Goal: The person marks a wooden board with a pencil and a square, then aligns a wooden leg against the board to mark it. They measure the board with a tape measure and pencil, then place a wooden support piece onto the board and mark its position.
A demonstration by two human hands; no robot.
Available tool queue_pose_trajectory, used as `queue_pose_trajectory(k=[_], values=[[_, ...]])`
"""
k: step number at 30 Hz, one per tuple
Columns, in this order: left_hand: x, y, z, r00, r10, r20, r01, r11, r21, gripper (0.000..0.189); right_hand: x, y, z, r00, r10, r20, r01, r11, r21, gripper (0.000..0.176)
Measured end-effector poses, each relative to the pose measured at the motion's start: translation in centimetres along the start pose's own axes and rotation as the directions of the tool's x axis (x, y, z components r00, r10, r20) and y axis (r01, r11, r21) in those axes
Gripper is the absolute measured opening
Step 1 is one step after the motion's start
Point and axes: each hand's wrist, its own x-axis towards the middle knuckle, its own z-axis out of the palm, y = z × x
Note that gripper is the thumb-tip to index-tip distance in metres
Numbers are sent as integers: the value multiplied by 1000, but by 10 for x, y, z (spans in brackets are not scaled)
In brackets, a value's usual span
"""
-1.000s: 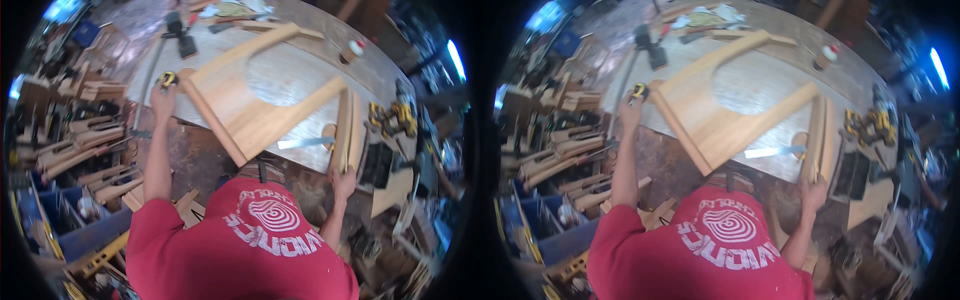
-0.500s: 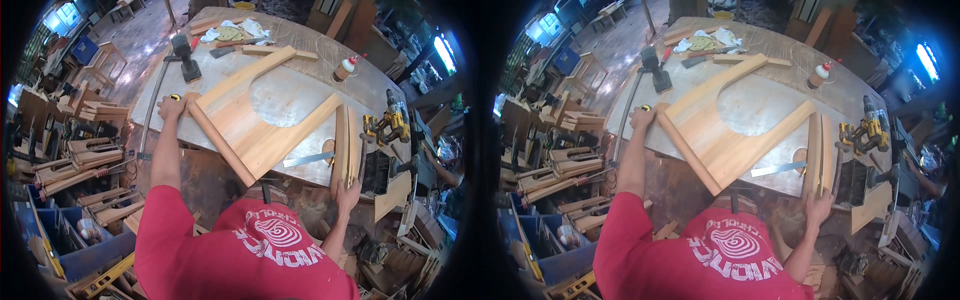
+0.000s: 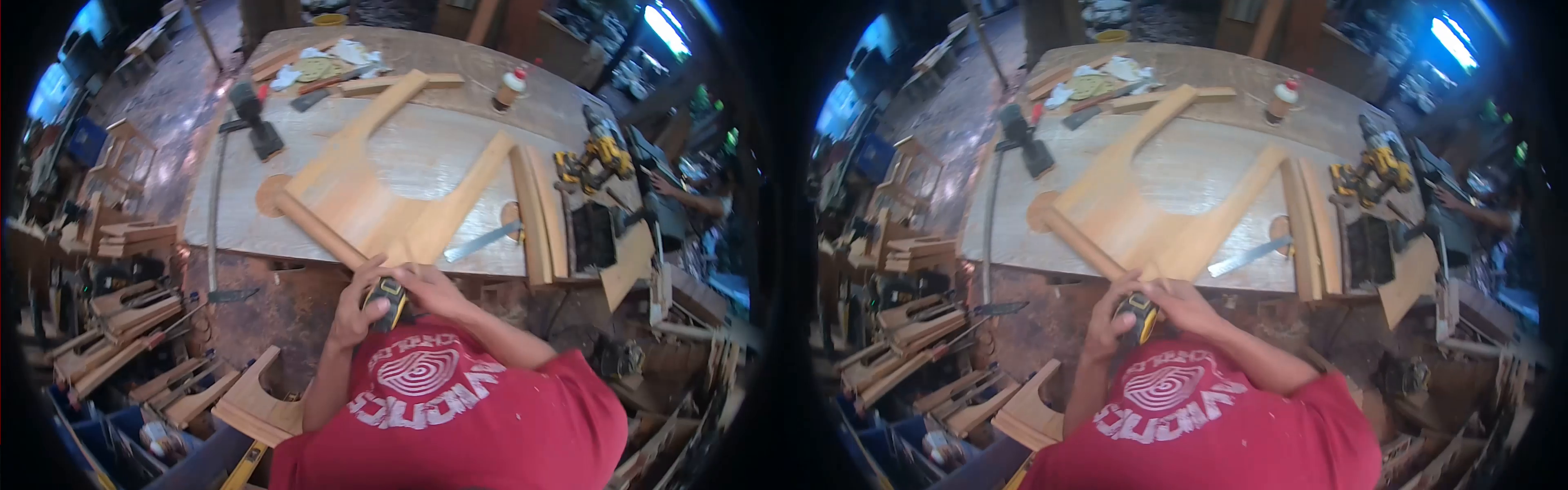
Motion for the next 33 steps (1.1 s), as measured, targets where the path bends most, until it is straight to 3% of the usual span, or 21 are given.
queue_pose_trajectory(k=[1, 3, 4, 6, 7, 10, 12, 13, 15, 18, 20, 22, 24, 26, 29, 32, 33], values=[[-8, 2, 12, 999, -6, 41, 4, 999, 50, 79, 1, -3, 0, 998, 33, 50, -30, 998, -49, 35], [-23, 16, 21, 983, -186, 5, 184, 964, -191, 92, 8, -11, -9, 980, 103, 171, -77, 985, -156, 35], [-27, 13, 21, 980, -199, 27, 201, 965, -166, 96, 11, -13, -13, 972, 95, 214, -58, 983, -174, 35], [-33, 9, 19, 969, -240, 65, 245, 964, -107, 104, 17, -9, -19, 947, 83, 309, -23, 981, -193, 34], [-34, 6, 22, 966, -258, 32, 259, 965, -33, 105, 25, 1, -19, 952, -19, 305, 82, 977, -196, 31], [-32, -8, 21, 957, -283, 66, 258, 931, 259, 104, 28, -18, -47, 899, -42, 436, 140, 971, -195, 37], [-33, -3, 24, 890, -446, 94, 435, 893, 117, 90, 46, -32, -93, 932, -103, 348, 239, 896, -374, 46], [-36, -7, 22, 858, -501, 118, 497, 866, 62, 85, 54, -48, -124, 954, -19, 300, 126, 931, -343, 47], [-46, -14, 26, 782, -614, 110, 618, 786, -9, 66, 72, -80, -196, 987, -69, 142, 130, 868, -480, 47], [-54, -44, 41, 704, -709, 30, 710, 704, -3, 60, 107, -89, -322, 995, -67, -70, 35, 921, -389, 44], [-49, -45, 54, 682, -727, -83, 729, 667, 151, 55, 130, -87, -401, 981, -106, -164, 14, 876, -483, 44], [-44, -48, 54, 675, -719, -164, 722, 598, 347, 54, 148, -85, -456, 952, -92, -291, -53, 889, -454, 43], [-19, -33, 71, 660, -700, -273, 740, 542, 399, 55, 163, -82, -500, 918, -88, -387, -123, 865, -486, 39], [-18, -45, 57, 681, -691, -242, 727, 598, 336, 55, 174, -78, -509, 891, -142, -432, -152, 803, -577, 35], [-5, -18, 62, 701, -626, -342, 701, 513, 496, 55, 211, -64, -522, 878, -284, -386, -120, 649, -751, 29], [3, -25, 55, 652, -693, -308, 729, 461, 506, 55, 224, -55, -534, 875, -339, -345, -38, 663, -748, 33], [6, -29, 55, 624, -708, -330, 759, 451, 469, 45, 225, -54, -535, 867, -362, -344, -67, 598, -799, 34]])
